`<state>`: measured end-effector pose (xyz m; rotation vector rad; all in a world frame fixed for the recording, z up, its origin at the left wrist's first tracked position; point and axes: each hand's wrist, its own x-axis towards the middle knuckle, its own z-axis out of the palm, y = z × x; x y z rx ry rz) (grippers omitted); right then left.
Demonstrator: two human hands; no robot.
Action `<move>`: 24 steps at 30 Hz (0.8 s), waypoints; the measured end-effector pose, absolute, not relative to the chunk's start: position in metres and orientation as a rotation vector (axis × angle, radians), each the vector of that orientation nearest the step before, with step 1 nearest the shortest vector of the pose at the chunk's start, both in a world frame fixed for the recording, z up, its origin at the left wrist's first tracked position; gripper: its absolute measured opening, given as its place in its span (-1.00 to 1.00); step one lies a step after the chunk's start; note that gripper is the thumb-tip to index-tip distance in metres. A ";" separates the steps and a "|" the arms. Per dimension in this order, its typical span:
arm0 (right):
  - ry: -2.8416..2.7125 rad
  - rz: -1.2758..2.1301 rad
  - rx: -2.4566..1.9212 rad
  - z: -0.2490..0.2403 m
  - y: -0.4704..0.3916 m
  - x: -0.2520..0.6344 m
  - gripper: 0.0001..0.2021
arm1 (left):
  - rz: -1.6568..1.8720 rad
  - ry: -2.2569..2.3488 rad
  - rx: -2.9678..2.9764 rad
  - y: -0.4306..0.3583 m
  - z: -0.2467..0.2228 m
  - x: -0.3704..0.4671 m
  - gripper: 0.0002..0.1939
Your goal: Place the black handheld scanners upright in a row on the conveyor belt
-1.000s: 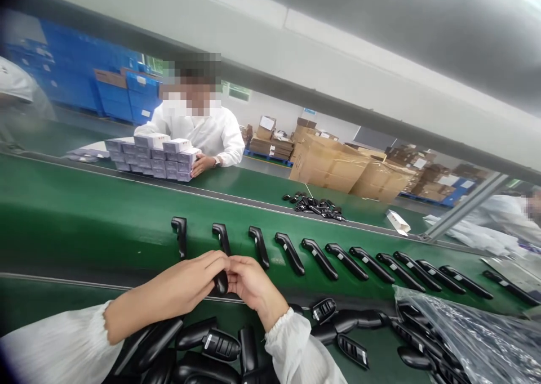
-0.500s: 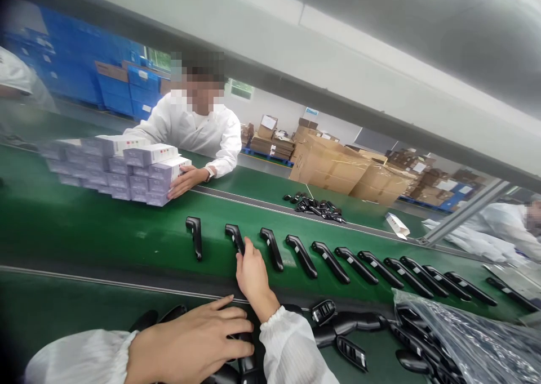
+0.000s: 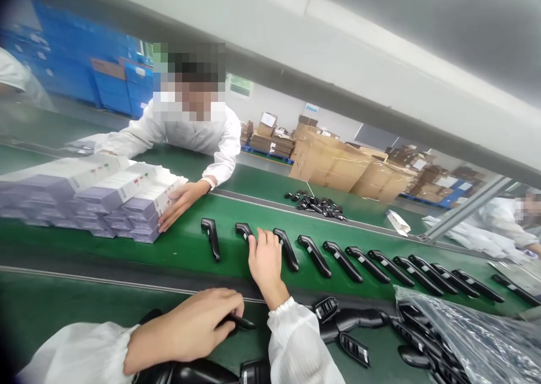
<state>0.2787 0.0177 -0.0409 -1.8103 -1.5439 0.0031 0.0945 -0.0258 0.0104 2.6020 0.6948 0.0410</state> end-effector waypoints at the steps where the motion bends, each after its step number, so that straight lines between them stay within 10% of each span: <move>1: -1.563 0.179 -1.686 -0.032 0.014 0.281 -0.65 | 0.083 0.710 2.568 -0.019 0.012 0.092 -0.82; 6: -1.777 1.294 -1.123 0.006 -0.006 0.284 -0.63 | 0.235 0.678 2.460 0.014 0.027 0.076 -0.80; 10: -1.755 1.478 -1.055 0.008 -0.012 0.275 -0.66 | 0.219 0.662 2.425 0.027 0.045 0.066 -0.78; 24: -1.709 0.396 -1.619 -0.057 0.018 0.263 -0.60 | 0.093 0.918 2.683 0.033 0.045 0.057 -0.73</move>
